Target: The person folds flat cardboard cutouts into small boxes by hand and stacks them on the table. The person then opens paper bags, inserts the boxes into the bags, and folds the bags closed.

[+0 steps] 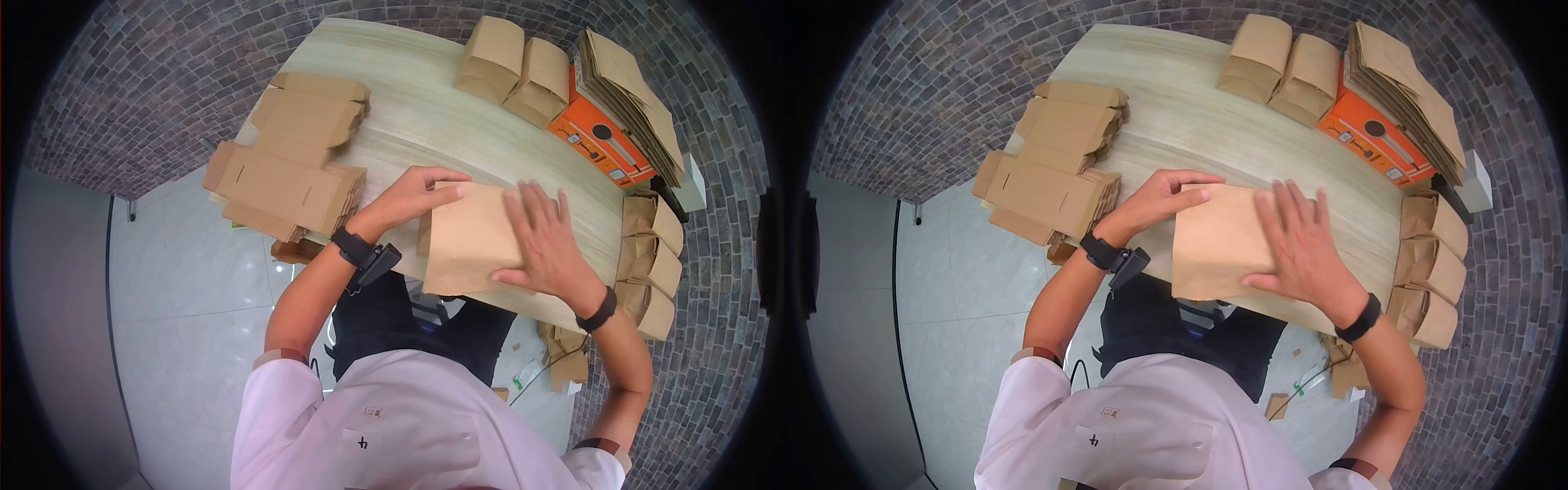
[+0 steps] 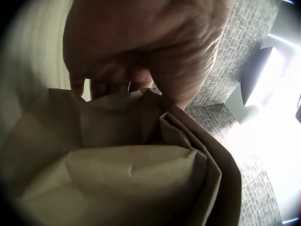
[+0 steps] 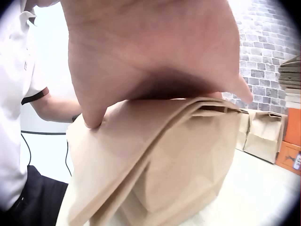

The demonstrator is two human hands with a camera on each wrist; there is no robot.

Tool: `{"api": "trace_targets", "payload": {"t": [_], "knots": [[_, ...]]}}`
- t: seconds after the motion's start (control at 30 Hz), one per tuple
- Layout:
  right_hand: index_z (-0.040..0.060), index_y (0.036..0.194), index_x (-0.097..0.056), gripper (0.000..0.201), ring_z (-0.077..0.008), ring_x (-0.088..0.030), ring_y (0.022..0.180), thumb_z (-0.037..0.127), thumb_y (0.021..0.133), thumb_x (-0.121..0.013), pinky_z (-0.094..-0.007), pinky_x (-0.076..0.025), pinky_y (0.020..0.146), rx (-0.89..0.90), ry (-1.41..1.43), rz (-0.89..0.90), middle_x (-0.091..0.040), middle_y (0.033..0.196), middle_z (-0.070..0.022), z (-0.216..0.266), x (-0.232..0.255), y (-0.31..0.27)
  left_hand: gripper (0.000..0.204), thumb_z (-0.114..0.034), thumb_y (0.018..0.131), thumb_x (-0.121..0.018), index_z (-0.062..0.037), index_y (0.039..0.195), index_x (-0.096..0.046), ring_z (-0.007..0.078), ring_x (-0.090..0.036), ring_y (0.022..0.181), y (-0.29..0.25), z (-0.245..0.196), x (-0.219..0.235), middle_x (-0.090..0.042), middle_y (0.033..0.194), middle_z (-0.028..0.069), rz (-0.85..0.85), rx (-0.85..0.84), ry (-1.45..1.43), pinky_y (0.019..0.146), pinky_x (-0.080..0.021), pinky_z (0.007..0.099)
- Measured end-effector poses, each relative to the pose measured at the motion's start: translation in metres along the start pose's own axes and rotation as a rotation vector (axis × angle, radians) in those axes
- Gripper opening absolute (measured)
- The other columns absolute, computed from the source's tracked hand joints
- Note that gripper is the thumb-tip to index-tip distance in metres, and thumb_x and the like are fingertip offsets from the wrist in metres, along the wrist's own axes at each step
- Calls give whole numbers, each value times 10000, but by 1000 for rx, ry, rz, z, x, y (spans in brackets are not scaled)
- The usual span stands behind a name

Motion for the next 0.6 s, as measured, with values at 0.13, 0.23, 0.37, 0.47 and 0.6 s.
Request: {"api": "trace_targets", "payload": {"t": [0.13, 0.23, 0.37, 0.47, 0.6], "knots": [[50, 1555, -352, 1086, -457, -368, 1386, 620, 729, -768, -645, -276, 1150, 68, 20, -55, -373, 1519, -274, 15, -9, 18, 429, -235, 985, -682, -6, 1346, -645, 131, -650, 1095, -1, 0, 4, -706, 1232, 85, 17, -39, 67, 954, -520, 290], [61, 1556, -358, 1049, -443, -386, 1364, 569, 743, -786, -631, -291, 1140, 61, 54, -78, -390, 1501, -260, 17, -12, 21, 443, -220, 968, -695, -4, 1350, -638, 150, -642, 1134, -5, 0, 0, -692, 1265, 89, 58, -76, -99, 994, -508, 309], [75, 1557, -361, 1032, -420, -412, 1330, 523, 743, -809, -607, -308, 1136, 40, 56, -92, -412, 1475, -239, 17, -13, 20, 459, -204, 952, -708, -1, 1356, -631, 164, -637, 1162, -2, 5, -4, -686, 1274, 96, 71, -51, -159, 1028, -494, 328], [82, 1556, -366, 1025, -415, -411, 1338, 524, 744, -808, -602, -311, 1136, 37, 60, -98, -411, 1485, -234, 18, -12, 21, 432, -196, 941, -721, 26, 1306, -656, 155, -641, 1127, -4, 3, 2, -706, 1219, 106, 54, 1, -126, 993, -502, 307], [85, 1552, -372, 1013, -408, -415, 1336, 526, 750, -806, -600, -315, 1134, 1, 28, -119, -410, 1492, -233, 17, -15, 17, 527, -239, 917, -755, 7, 1363, -619, 202, -615, 1230, 3, -12, 2, -683, 1300, 145, -8, -23, 191, 1065, -469, 356]]}}
Point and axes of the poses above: each hand's wrist, its own y-axis towards the middle knuckle, its own x-axis out of the back of the hand, z = x × y, the point moved 3 cm from there along y, towards the middle knuckle
